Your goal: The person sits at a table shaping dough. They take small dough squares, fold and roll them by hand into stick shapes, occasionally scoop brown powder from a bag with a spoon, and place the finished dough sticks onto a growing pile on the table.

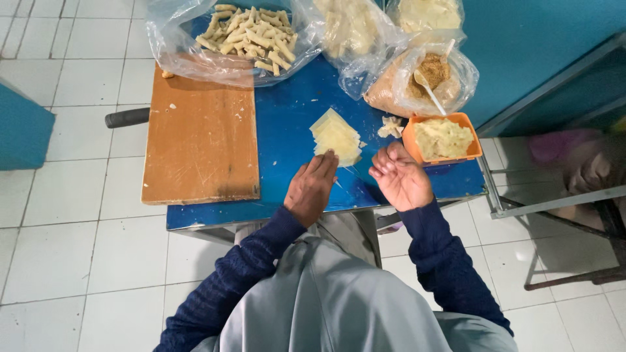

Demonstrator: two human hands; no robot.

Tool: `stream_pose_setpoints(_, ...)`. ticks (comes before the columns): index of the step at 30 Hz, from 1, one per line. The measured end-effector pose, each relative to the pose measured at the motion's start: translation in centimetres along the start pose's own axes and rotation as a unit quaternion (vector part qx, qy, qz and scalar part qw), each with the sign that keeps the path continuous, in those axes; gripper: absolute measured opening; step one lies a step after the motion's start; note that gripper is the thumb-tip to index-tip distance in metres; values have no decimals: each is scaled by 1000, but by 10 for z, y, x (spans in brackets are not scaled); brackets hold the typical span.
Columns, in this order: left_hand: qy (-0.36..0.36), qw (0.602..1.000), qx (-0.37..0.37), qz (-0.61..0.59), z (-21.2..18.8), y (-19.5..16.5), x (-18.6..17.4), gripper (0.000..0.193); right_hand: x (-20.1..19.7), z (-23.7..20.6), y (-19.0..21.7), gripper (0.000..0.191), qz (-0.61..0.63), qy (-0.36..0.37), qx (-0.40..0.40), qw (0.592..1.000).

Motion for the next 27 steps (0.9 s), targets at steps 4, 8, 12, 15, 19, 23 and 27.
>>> stream_pose_setpoints(4, 2, 1000, -1, -3, -1, 2, 2, 44, 1, 3, 4, 16, 47, 21, 12, 999)
stream_pose_setpoints(8, -5, 1000, 10, 10, 0, 5, 4, 43, -3, 14, 45, 21, -350, -127, -78, 925)
stream_pose_setpoints(12, 13, 1000, 2, 1, -2, 8, 7, 43, -5, 29, 123, 43, -791, -168, -181, 559)
stream_pose_setpoints(15, 11, 1000, 5, 16, -3, 8, 10, 44, -14, 44, 146, 12, -913, -133, -228, 312)
stream_pose_setpoints(19, 4, 1000, 2, -1, -2, 8, 9, 41, -38, 60, 136, 17, -930, -193, -106, 294)
stream_pose_setpoints(23, 8, 1000, -6, -9, -4, 7, 7, 41, -46, 62, 126, 17, -920, -242, -45, 306)
stream_pose_setpoints(27, -4, 1000, 2, 2, -3, 6, 7, 41, -46, 62, 126, 20, -917, -245, -36, 313)
Point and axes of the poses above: each hand's wrist, its own z-axis towards the middle knuckle, its own x-axis out of the palm, y = z × x, the point moved 2 cm from there along z, towards the middle knuckle, and after that the axes turned 6 degrees about -z, right-handed, at the moved point
